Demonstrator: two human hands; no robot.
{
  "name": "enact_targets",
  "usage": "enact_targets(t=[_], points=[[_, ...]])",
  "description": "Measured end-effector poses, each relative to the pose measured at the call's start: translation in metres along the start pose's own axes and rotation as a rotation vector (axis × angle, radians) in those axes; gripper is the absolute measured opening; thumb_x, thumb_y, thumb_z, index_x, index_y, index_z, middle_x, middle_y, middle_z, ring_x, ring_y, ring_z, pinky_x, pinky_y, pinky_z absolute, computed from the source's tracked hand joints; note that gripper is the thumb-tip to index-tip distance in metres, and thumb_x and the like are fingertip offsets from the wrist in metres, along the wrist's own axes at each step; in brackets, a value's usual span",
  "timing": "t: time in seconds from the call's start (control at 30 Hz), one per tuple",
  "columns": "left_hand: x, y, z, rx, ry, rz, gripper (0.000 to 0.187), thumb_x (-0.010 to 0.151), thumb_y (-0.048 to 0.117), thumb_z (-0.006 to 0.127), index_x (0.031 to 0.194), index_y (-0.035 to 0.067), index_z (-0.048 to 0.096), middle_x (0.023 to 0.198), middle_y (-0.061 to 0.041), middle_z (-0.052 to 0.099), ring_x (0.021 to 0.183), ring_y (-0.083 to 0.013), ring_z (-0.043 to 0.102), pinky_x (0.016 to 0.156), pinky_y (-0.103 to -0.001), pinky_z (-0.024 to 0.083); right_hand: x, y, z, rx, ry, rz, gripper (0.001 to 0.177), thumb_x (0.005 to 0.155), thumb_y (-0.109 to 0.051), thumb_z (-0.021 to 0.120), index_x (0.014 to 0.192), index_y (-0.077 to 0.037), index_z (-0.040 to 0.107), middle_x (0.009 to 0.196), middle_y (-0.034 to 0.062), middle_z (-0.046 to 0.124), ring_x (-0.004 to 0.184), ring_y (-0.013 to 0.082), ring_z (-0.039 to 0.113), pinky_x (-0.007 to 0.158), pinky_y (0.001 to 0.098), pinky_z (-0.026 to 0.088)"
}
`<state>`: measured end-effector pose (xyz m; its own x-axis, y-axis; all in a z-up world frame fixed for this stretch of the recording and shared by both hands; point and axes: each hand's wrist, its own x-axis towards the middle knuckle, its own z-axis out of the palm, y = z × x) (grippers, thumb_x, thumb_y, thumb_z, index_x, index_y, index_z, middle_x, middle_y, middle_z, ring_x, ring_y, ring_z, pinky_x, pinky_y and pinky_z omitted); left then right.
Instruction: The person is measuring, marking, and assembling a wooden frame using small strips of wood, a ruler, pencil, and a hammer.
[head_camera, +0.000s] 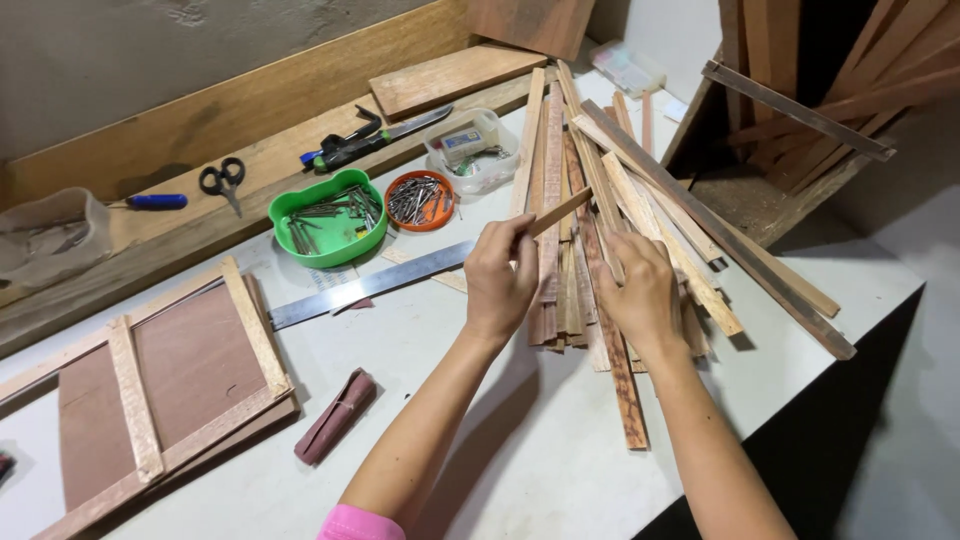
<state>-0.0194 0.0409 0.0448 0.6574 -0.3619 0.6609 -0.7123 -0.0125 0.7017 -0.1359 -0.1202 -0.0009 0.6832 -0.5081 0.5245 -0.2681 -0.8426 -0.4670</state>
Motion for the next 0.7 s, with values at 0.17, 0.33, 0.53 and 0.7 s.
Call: enact_targets(t=[0.17, 0.33, 0.53, 0.7], points=[[-0.011, 0.002, -0.028, -0.116, 0.100, -0.155, 0.016, 0.097, 0.001, 0.061, 0.110, -0.003, 0.071, 0.095, -0.013, 0.073, 0.080, -0.0174, 0.078, 0.071, -0.028, 0.062, 0.006, -0.047, 0.016, 0.055, 0.014, -0.179, 0.053, 0.088, -0.005, 0.071, 0.140, 0.000, 0.063, 0.146, 0.0206, 0.058, 0.137, 0.0362, 0.050, 0.115, 0.0462, 0.038], [-0.025, 0.008, -0.058, -0.339, 0.126, -0.415, 0.019, 0.098, 0.004, 0.058, 0.111, -0.003, 0.070, 0.094, -0.011, 0.077, 0.080, -0.0130, 0.078, 0.070, -0.025, 0.064, 0.002, -0.085, 0.020, 0.028, 0.049, -0.301, 0.051, 0.088, -0.002, 0.070, 0.138, -0.005, 0.067, 0.140, 0.0188, 0.062, 0.131, 0.0343, 0.056, 0.110, 0.0455, 0.046], [-0.050, 0.006, -0.108, -0.330, 0.157, -0.550, 0.018, 0.097, 0.005, 0.058, 0.107, -0.003, 0.070, 0.089, -0.010, 0.076, 0.072, -0.0116, 0.075, 0.066, -0.026, 0.064, -0.015, -0.118, 0.021, 0.130, -0.020, -0.388, 0.036, 0.093, -0.002, 0.071, 0.129, -0.008, 0.073, 0.124, 0.0099, 0.070, 0.120, 0.0317, 0.065, 0.104, 0.0447, 0.053], [-0.075, 0.003, -0.151, 0.130, 0.153, -0.283, 0.017, 0.093, 0.000, 0.059, 0.101, 0.002, 0.074, 0.093, -0.010, 0.075, 0.082, -0.0177, 0.074, 0.075, -0.032, 0.059, -0.031, -0.148, 0.026, 0.123, -0.180, -0.449, 0.042, 0.091, -0.002, 0.071, 0.131, -0.015, 0.072, 0.113, 0.0094, 0.068, 0.107, 0.0279, 0.067, 0.098, 0.0421, 0.055]])
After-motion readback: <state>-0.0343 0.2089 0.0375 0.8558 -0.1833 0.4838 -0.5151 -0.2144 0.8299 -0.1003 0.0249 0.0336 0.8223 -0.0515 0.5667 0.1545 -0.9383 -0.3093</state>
